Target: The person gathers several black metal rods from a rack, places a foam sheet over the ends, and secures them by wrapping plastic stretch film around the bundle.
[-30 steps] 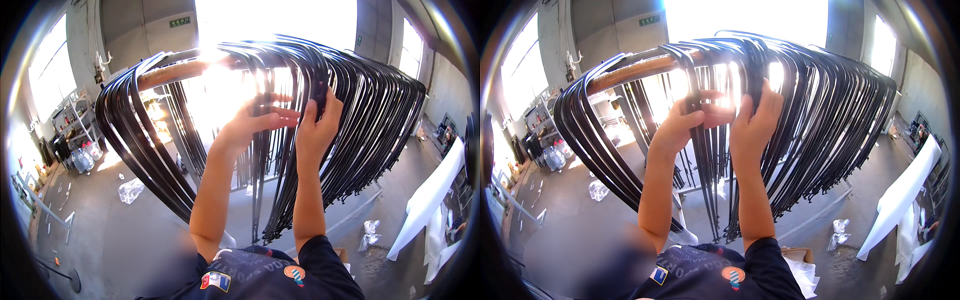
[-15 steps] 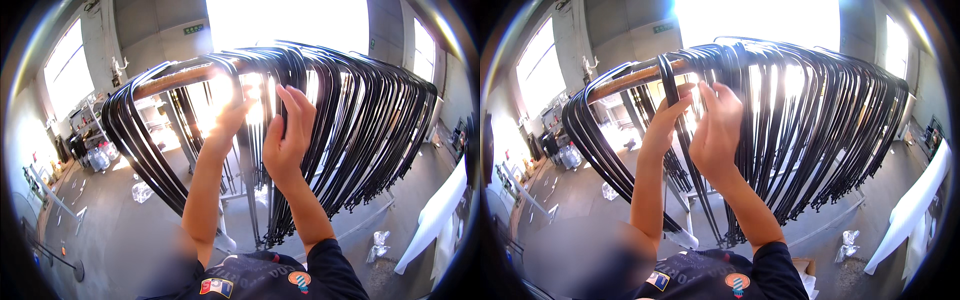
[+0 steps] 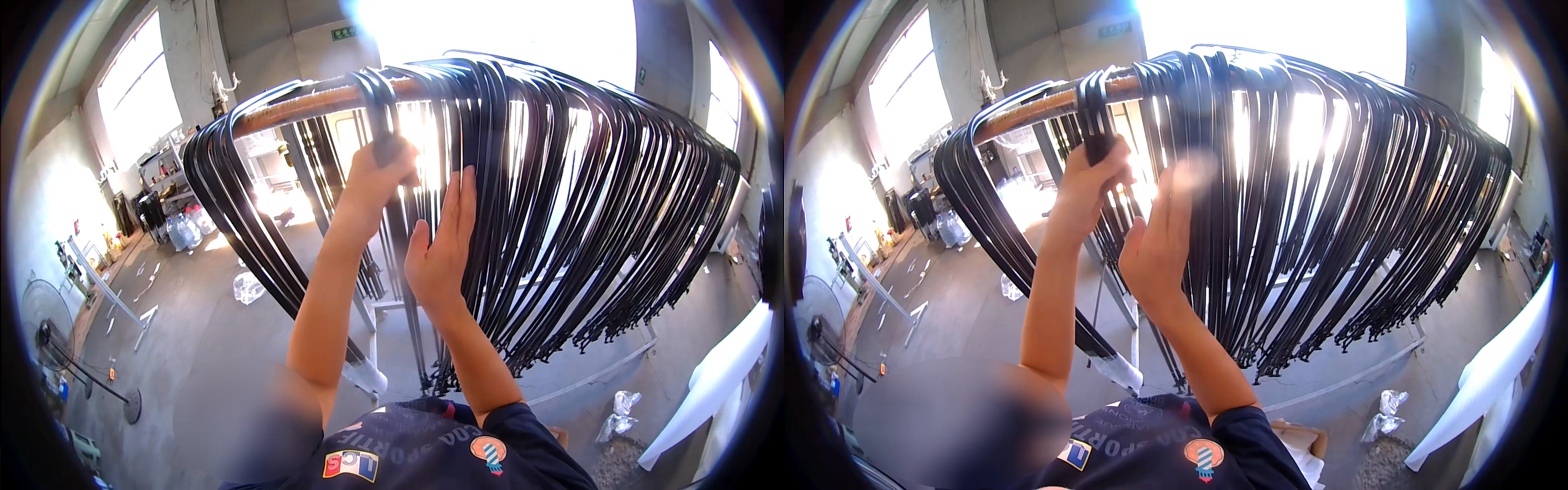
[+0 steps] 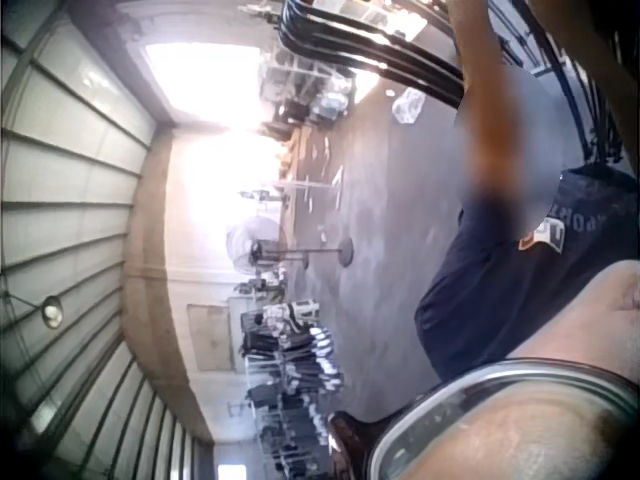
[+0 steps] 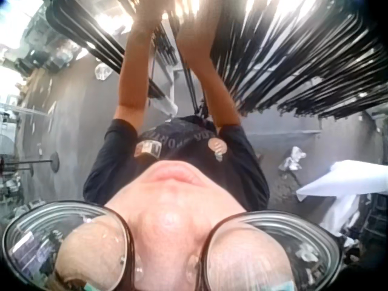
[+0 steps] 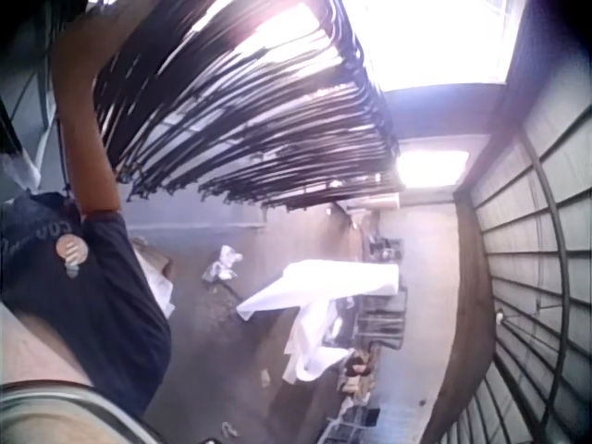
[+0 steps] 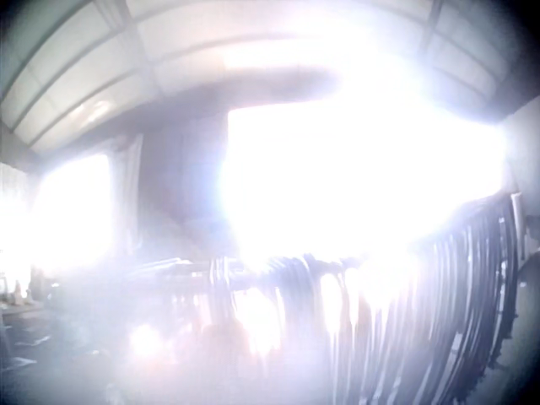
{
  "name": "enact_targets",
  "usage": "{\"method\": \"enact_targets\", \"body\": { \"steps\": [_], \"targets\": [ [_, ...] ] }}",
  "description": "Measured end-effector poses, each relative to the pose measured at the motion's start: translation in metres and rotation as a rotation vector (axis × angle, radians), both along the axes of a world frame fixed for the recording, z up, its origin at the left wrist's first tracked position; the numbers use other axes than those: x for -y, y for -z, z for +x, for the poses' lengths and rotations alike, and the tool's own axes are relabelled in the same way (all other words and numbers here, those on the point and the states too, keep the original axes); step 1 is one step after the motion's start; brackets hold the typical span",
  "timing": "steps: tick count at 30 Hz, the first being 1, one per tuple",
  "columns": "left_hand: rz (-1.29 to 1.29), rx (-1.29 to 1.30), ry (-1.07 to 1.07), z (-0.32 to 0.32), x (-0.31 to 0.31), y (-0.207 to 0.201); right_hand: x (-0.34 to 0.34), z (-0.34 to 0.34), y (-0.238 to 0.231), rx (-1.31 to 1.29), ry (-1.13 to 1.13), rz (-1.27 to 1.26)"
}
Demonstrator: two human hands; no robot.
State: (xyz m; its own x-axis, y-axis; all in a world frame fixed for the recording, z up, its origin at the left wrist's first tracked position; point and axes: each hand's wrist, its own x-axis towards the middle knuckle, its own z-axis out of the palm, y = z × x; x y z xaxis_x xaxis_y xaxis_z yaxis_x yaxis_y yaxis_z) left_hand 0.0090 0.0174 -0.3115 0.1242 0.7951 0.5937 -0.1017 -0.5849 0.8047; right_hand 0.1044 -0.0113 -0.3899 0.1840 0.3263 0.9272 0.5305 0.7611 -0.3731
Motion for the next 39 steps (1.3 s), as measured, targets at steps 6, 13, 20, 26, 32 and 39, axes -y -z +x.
{"method": "enact_targets", "body": {
  "steps": [6,13,20,26,32,39],
  "targets": [
    [-0.109,0.005,0.173,-0.024,0.017,-0.010,0.001,0.006,0.011,0.053,0.088,-0.115],
    [-0.036,-0.004,0.058,-0.021,0.017,0.010,-0.006,0.029,0.059,0.107,0.176,-0.220],
    [-0.135,-0.172,0.038,-0.024,0.024,0.098,0.008,0.025,0.092,0.099,0.208,-0.108],
    [-0.171,-0.292,-0.068,-0.029,0.014,0.144,0.012,0.026,0.108,-0.088,-0.231,-0.276],
    [-0.173,-0.379,-0.142,-0.023,0.017,0.200,-0.031,0.023,0.173,0.801,0.049,-0.256],
    [-0.167,-0.221,-0.313,-0.013,0.005,0.228,-0.030,-0.005,0.228,2.235,0.343,-0.694]
  ]
}}
